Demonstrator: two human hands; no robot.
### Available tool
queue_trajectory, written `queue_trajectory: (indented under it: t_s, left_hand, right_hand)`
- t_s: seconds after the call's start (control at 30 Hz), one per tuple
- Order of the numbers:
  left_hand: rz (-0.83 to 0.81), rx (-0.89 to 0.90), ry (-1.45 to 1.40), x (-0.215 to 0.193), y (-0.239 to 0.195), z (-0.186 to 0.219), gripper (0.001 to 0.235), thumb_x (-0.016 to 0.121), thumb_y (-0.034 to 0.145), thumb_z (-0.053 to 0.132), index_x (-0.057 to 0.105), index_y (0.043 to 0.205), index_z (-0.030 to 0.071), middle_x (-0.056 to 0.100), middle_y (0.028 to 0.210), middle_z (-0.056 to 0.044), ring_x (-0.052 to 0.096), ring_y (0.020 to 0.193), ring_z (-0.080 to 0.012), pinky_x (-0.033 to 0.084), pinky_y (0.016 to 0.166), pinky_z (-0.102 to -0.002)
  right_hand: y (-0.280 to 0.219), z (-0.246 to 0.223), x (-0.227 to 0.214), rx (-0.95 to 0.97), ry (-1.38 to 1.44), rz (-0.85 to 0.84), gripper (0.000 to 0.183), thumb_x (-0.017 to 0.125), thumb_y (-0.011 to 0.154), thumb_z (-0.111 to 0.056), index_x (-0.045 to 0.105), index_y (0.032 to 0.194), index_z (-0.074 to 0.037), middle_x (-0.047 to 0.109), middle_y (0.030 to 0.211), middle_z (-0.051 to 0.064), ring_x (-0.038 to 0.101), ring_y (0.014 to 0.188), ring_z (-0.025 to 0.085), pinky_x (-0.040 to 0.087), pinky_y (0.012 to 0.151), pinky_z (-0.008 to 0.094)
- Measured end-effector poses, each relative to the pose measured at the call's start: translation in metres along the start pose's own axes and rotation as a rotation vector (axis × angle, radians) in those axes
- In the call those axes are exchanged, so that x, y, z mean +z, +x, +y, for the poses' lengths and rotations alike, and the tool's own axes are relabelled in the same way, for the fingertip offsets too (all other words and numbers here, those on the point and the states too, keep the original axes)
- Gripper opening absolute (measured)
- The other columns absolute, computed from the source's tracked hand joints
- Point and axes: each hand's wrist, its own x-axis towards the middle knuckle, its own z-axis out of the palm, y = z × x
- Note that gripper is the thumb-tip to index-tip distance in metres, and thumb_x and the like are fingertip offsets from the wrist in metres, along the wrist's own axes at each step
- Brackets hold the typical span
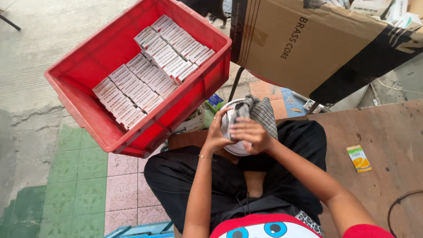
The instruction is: The person sits on the floor and wipes small white boxes with a cloth, then places them into a red crate. The person repeats this process, taking boxes from a cardboard box, wiping them, and stacking them in the crate.
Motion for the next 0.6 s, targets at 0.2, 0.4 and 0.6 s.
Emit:
queue_trajectory:
  t_s: [0.2, 0.4, 0.6]
  left_hand:
    - [0.028, 0.014, 0.090, 0.004, 0.002, -0.008, 0.099, 0.090, 0.038, 0.026, 0.047, 0.124, 0.004, 0.055, 0.119, -0.019, 0.051, 0.116, -0.0390, 0.037, 0.102, -0.048]
    - [0.209, 0.011, 0.201, 0.017, 0.000, 0.006, 0.106, 0.093, 0.033, 0.037, 0.051, 0.124, 0.004, 0.059, 0.104, -0.014, 0.059, 0.090, -0.0292, 0.049, 0.086, -0.039]
    - [0.328, -0.024, -0.108, 0.014, -0.013, -0.011, 0.118, 0.092, 0.040, 0.007, 0.026, 0.137, -0.005, 0.038, 0.124, -0.022, 0.055, 0.105, -0.0343, 0.046, 0.095, -0.041]
  right_hand:
    - [0.019, 0.012, -0.009, 0.218, -0.056, -0.010, 0.054, 0.024, 0.096, -0.037, 0.064, 0.111, -0.003, 0.062, 0.118, 0.014, 0.054, 0.115, 0.034, 0.031, 0.103, 0.049]
    - [0.015, -0.013, -0.006, 0.611, 0.092, 0.056, 0.065, 0.017, 0.094, -0.045, 0.058, 0.122, -0.003, 0.051, 0.131, 0.019, 0.047, 0.119, 0.039, 0.036, 0.099, 0.049]
    - [-0.016, -0.036, 0.010, 0.547, -0.101, -0.098, 0.064, 0.025, 0.093, -0.047, 0.046, 0.132, 0.000, 0.048, 0.131, 0.025, 0.049, 0.114, 0.043, 0.035, 0.099, 0.053]
